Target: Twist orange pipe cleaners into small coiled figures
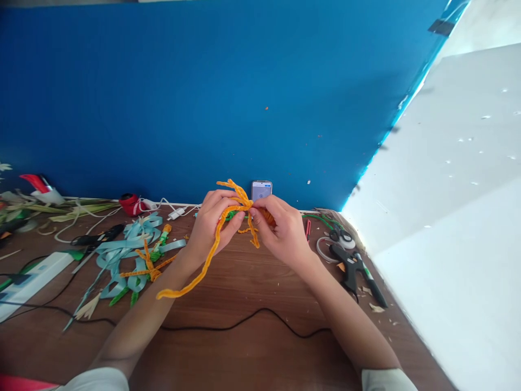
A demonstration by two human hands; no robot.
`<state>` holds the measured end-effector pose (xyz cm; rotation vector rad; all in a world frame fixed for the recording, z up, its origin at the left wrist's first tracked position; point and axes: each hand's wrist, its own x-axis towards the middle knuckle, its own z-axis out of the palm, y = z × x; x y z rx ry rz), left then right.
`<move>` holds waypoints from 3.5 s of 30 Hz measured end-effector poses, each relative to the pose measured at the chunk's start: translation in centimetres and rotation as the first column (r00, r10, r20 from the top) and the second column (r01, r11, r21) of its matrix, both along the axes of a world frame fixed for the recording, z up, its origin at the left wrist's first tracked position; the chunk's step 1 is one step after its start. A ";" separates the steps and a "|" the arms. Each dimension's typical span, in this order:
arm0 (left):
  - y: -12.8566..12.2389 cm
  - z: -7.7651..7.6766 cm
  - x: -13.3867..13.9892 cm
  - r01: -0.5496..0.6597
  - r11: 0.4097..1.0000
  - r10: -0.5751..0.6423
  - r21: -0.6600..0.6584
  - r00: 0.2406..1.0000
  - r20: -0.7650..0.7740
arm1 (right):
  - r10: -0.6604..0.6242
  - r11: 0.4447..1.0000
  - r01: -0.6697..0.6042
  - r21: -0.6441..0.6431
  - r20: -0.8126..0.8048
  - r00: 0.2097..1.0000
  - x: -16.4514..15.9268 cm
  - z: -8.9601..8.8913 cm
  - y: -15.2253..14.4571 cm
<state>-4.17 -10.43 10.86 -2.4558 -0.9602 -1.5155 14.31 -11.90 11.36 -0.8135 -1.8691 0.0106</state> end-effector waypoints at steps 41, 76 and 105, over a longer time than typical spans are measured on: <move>-0.4 -0.7 0.7 -0.019 0.978 0.064 -0.208 0.975 0.214 | -0.023 1.000 0.021 0.021 0.059 0.998 -0.5 -0.8 0.1; 1.2 2.2 -4.3 0.003 0.971 0.057 -0.237 0.968 0.244 | -0.040 0.990 0.058 -0.126 0.145 0.989 2.7 1.1 0.8; -0.5 0.6 -0.8 0.007 0.947 -0.111 -0.321 0.946 -0.305 | 0.285 0.896 -0.248 -0.367 0.049 0.957 1.5 0.5 0.4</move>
